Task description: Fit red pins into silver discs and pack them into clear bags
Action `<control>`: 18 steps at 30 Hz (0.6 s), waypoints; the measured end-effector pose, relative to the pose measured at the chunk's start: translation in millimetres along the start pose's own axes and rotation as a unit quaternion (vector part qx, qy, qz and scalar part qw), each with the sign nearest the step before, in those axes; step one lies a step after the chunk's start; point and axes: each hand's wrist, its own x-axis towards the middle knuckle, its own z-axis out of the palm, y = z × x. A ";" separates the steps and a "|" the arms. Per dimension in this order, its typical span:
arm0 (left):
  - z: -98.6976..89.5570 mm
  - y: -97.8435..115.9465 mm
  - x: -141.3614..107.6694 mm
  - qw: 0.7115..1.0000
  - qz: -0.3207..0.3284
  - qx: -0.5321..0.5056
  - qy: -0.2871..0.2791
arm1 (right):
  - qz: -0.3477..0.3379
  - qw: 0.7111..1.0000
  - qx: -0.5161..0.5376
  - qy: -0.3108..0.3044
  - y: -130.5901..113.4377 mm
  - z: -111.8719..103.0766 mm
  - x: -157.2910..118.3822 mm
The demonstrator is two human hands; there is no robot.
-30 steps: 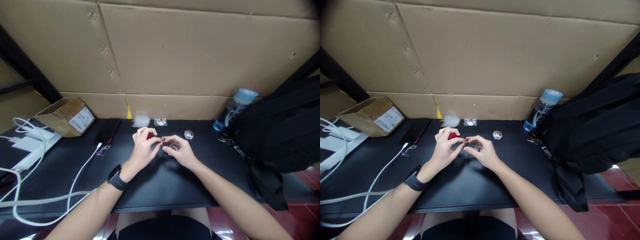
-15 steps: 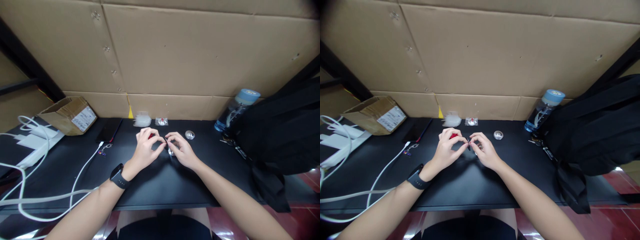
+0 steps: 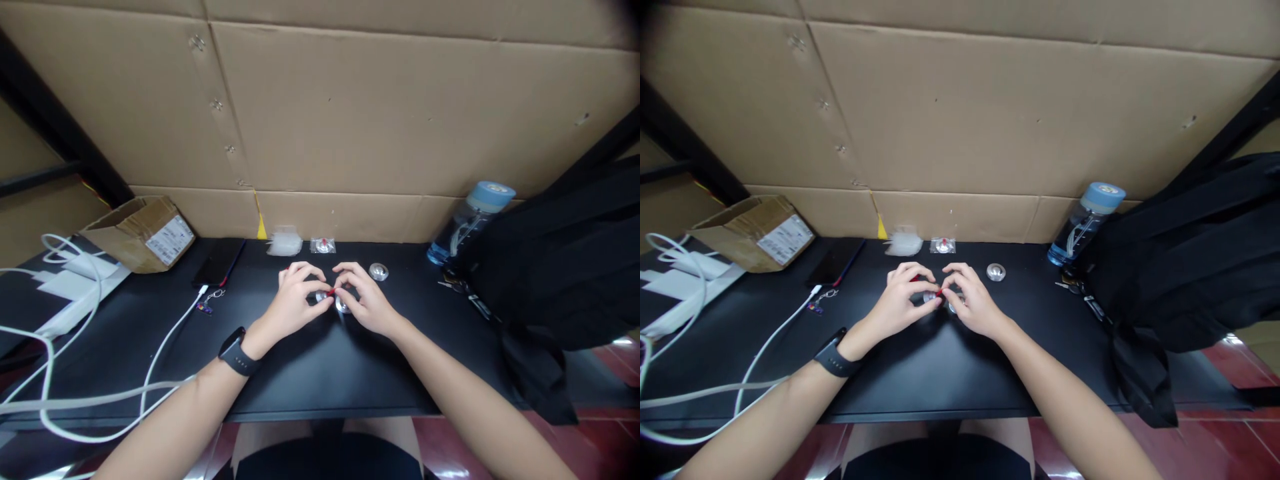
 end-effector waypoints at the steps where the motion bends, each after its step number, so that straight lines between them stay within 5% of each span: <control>1: 0.3 -1.5 0.1 1.000 -0.005 0.005 0.005 | 0.003 1.000 -0.013 -0.017 2.3 -2.6 -0.1; 11: 9.4 -14.5 0.1 0.999 -0.042 0.006 -0.033 | 0.075 0.964 -0.168 -0.191 24.4 -28.3 -1.7; 14: 8.7 -13.1 2.0 0.997 -0.061 -0.005 -0.036 | 0.072 0.971 -0.156 -0.166 22.8 -24.6 0.0; 18: 5.7 -10.0 4.7 0.993 -0.110 -0.043 -0.026 | 0.074 0.994 -0.065 -0.039 19.9 -14.1 2.9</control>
